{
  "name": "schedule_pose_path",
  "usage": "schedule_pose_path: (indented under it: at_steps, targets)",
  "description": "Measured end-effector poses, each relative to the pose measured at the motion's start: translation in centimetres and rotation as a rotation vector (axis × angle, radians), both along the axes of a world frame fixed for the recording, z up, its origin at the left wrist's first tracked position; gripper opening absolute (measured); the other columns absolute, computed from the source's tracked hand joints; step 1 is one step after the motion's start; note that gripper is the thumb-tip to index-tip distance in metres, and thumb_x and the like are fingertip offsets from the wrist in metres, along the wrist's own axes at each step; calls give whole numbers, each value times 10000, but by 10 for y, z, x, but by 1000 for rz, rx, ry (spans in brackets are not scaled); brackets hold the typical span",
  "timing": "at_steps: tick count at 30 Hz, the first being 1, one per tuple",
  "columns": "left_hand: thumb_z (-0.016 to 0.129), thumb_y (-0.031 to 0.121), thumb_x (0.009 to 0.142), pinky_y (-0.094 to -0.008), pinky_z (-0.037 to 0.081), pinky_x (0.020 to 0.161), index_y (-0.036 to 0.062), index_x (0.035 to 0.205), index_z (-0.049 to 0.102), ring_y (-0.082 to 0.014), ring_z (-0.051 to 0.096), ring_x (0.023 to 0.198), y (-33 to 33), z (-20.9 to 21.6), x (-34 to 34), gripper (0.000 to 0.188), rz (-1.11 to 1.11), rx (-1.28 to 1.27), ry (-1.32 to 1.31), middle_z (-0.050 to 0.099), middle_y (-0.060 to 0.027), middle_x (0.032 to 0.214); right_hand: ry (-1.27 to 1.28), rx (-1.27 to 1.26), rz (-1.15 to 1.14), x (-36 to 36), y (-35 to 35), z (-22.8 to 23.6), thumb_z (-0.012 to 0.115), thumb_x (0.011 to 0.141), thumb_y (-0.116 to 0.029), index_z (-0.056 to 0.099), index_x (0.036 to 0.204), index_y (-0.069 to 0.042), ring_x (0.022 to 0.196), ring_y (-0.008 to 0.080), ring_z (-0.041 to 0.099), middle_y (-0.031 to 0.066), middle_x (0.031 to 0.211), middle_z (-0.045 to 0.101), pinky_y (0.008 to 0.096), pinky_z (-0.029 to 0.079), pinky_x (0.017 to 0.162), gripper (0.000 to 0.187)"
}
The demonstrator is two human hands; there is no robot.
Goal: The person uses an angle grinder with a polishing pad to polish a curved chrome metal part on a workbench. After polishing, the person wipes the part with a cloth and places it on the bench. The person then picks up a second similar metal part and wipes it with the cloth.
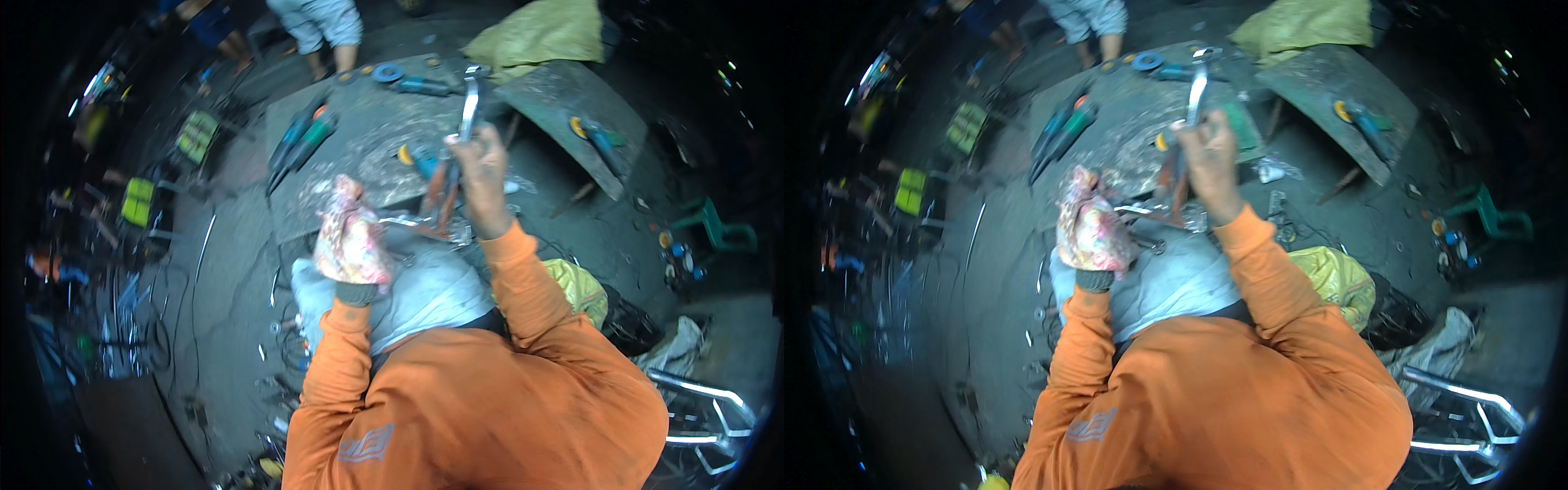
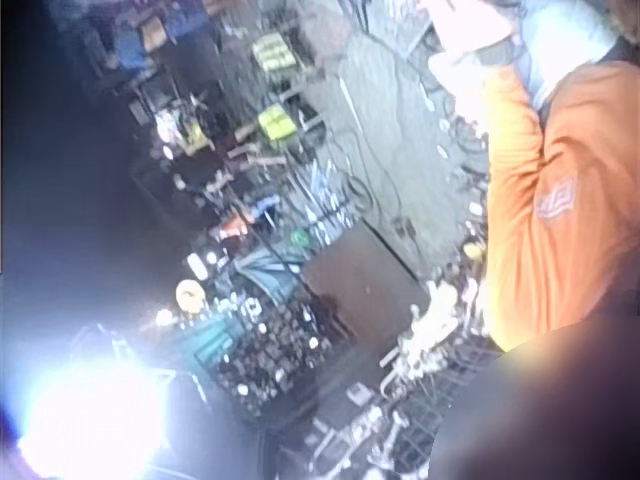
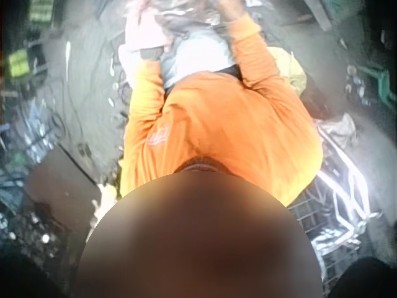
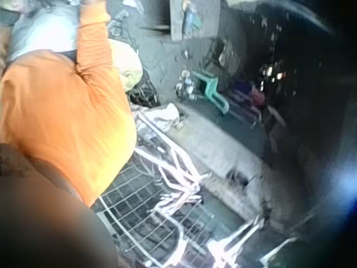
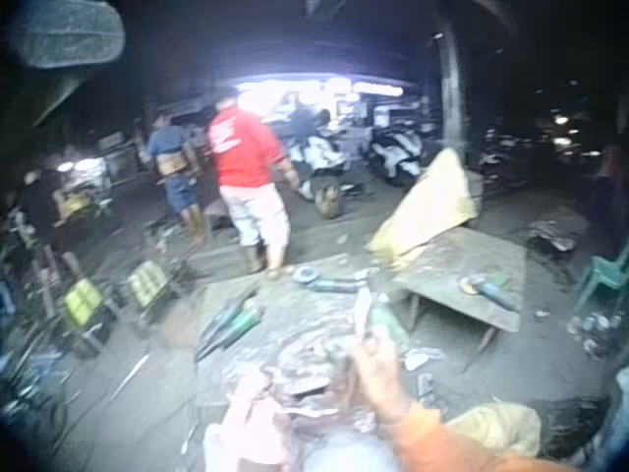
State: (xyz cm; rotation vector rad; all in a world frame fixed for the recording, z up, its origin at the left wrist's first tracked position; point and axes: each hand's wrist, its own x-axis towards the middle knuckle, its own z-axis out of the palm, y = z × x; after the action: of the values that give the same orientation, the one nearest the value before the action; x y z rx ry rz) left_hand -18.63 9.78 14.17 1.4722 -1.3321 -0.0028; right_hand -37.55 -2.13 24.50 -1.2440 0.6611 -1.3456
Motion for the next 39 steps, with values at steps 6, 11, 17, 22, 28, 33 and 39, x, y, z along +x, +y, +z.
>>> schedule_pose_path:
  at_steps: [6, 11, 17, 22, 28, 33, 39]
  targets:
    - [677, 253, 866, -384, 472, 988, 35, 1207, 662, -314, 623, 1102, 41, -2, 3, 405, -38, 303, -335, 664, -154, 1184, -96, 108, -51, -13, -3, 6, 588, 996, -168, 459, 1052, -50, 398, 166, 525, 82, 697, 578, 304, 443, 334, 184]
    - [664, 298, 876, -438, 474, 969, 84, 1239, 638, -325, 629, 1071, 42, 25, -9, 422, -113, 185, -362, 664, -120, 1166, -102, 113, -68, -2, -2, 1, 598, 1005, -143, 468, 1083, -49, 500, 169, 589, 111, 805, 616, 295, 498, 432, 179]
    - [592, 309, 948, -456, 374, 1150, 64, 1423, 551, -284, 524, 1341, 32, 26, 0, 536, -281, 204, 10, 578, -120, 1440, -231, 114, 182, -2, 11, 6, 605, 1013, -126, 473, 1131, -56, 775, 182, 665, 112, 874, 621, 297, 546, 697, 191]
    - [744, 233, 753, -512, 434, 1046, 30, 1238, 650, -378, 552, 1268, 53, -3, -8, 534, 47, 259, -281, 600, -232, 1341, -208, 94, 108, -9, 14, 9, 591, 1013, -113, 469, 1151, -55, 794, 204, 668, 118, 871, 613, 312, 555, 710, 193]
    - [778, 349, 708, -535, 432, 1047, 78, 1277, 621, -440, 550, 1239, 67, 5, -14, 649, 127, 146, -669, 591, -218, 1349, -169, 32, 242, -6, 35, 10, 545, 1014, -120, 459, 1207, -50, 874, 235, 628, 118, 908, 573, 382, 529, 851, 223]
    - [752, 401, 765, -468, 463, 1087, 26, 1428, 547, -392, 609, 1206, 64, 25, 0, 789, 147, 603, -530, 600, -203, 1352, -159, 13, 216, 2, 33, 15, 548, 1017, -150, 483, 1181, -43, 868, 220, 624, 114, 908, 571, 371, 523, 855, 206]
    - [638, 287, 929, -461, 450, 1112, 14, 1493, 474, -363, 565, 1298, 65, 22, -16, 648, -80, 375, -104, 576, -194, 1405, -150, 52, 157, -7, 20, 13, 577, 1023, -129, 486, 1168, -47, 822, 202, 639, 116, 893, 604, 345, 534, 788, 189]
